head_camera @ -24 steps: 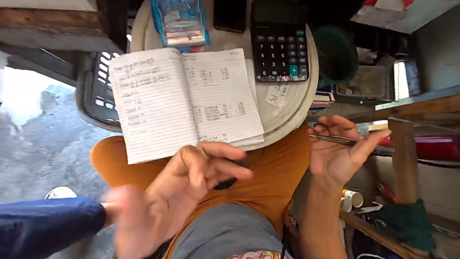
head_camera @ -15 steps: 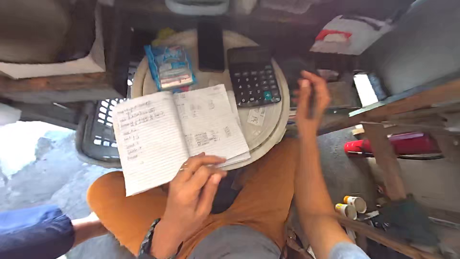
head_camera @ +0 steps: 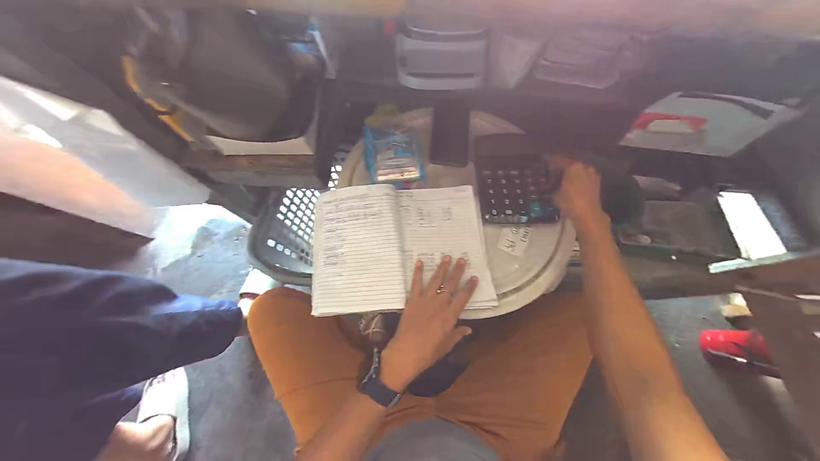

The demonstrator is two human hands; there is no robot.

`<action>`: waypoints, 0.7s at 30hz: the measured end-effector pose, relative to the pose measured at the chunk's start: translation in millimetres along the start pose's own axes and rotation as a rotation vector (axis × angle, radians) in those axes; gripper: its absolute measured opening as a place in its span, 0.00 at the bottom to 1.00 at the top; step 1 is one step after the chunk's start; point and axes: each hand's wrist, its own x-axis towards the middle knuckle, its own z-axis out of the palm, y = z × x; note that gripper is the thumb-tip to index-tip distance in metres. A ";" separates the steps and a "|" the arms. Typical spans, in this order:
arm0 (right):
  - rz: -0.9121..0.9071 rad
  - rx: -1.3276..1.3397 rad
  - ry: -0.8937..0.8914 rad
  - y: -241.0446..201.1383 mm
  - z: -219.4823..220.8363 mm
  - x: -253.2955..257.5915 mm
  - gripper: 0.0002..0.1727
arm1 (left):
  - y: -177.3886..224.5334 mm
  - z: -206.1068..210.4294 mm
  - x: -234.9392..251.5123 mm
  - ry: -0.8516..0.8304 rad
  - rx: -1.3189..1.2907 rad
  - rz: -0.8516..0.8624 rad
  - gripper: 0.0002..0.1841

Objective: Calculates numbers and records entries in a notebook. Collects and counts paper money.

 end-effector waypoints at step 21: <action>-0.138 0.659 0.089 43.7 3.0 103.2 0.20 | -135.5 -55.8 -98.8 0.411 -0.829 -0.933 0.33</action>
